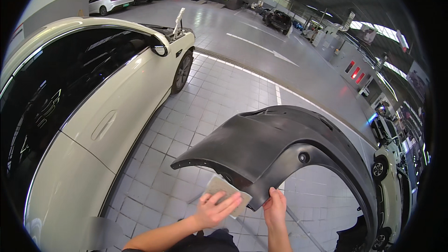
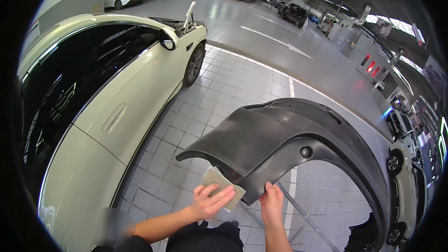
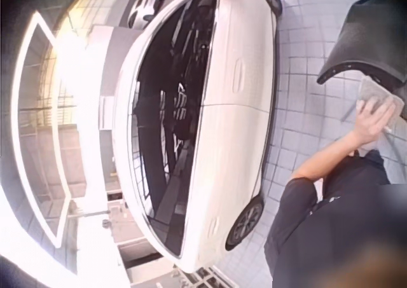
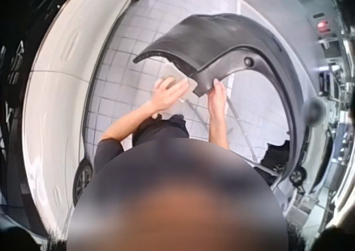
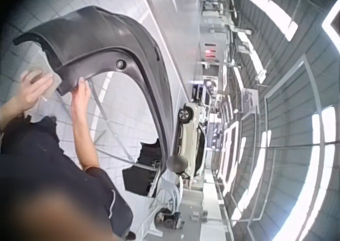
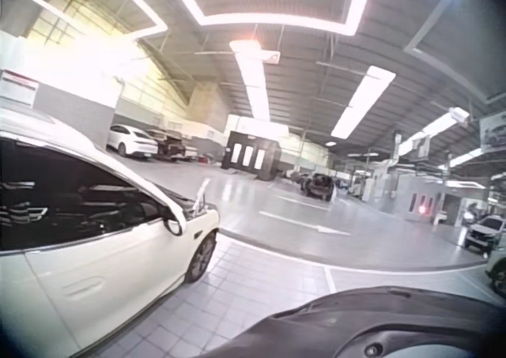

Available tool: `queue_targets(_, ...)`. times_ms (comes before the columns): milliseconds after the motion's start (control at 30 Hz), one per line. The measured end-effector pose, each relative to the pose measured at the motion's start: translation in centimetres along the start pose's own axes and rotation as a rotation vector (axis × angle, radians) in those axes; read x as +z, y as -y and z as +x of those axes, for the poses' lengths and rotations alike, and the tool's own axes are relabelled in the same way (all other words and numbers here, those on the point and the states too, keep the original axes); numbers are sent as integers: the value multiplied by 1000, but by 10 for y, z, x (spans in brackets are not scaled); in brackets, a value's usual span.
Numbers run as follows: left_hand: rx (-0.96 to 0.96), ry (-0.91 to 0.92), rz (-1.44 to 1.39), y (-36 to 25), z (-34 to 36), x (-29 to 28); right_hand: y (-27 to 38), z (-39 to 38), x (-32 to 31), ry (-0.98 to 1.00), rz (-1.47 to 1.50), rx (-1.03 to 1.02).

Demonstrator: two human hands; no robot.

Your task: The person sands a black plastic car fender liner using a sanding block. They hold the part on a metal stand and rub the sanding block over the curved surfaces and edges repeatedly.

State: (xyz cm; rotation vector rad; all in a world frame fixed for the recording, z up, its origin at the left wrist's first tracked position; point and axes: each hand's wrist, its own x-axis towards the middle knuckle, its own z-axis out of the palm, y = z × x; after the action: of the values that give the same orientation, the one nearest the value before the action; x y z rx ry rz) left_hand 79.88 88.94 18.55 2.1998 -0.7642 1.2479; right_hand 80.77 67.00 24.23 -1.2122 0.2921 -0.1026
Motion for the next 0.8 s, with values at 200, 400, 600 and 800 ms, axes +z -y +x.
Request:
queue_targets(200,407,-32,36,51,14,-2,-13,-3,22,-43,81,16)
queue_targets(400,859,-36,240,88,77,2,-14,-4,33,-23,113,33)
queue_targets(600,637,64,267,85,138,-25,-20,-8,29,49,141,3)
queue_targets(800,343,223,-106,30,81,-2,-31,7,32,-126,170,-101)
